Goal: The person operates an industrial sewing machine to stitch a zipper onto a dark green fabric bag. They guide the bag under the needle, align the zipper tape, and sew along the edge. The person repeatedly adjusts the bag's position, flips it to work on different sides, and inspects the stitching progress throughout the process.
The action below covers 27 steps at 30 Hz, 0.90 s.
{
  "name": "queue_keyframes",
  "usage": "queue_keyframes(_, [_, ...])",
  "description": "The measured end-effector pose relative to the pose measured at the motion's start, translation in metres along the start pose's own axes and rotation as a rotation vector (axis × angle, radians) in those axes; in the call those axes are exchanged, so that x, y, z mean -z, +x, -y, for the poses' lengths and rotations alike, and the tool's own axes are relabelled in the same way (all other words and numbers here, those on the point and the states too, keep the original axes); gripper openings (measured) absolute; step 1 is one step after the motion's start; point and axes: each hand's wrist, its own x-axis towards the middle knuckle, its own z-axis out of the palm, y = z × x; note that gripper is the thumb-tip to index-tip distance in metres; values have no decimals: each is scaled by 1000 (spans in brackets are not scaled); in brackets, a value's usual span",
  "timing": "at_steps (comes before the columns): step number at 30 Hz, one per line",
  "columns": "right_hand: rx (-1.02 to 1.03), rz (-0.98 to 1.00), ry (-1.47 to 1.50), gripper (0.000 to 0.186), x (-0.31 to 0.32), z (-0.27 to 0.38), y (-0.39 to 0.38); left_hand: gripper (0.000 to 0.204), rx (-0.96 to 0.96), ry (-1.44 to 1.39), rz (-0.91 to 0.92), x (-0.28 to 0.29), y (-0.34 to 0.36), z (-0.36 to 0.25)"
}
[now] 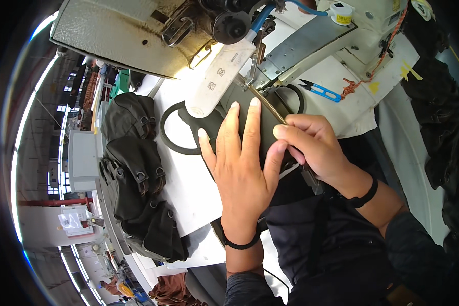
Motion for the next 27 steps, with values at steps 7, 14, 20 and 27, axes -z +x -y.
queue_keyframes(7, [55, -19, -27, 35, -4, -5, 23, 56, -50, -97, -94, -8, 9, 17])
queue_keyframes(14, [96, -51, -45, 34, -8, -9, 47, 39, -95, -202, -242, -19, 25, 35])
queue_keyframes(20, [68, -72, -106, 28, -13, 1, 61, 29, -129, -259, -341, -25, 38, 49])
queue_keyframes(27, [108, -178, -178, 27, -28, 3, 60, 35, -43, -307, -429, -42, 19, 34])
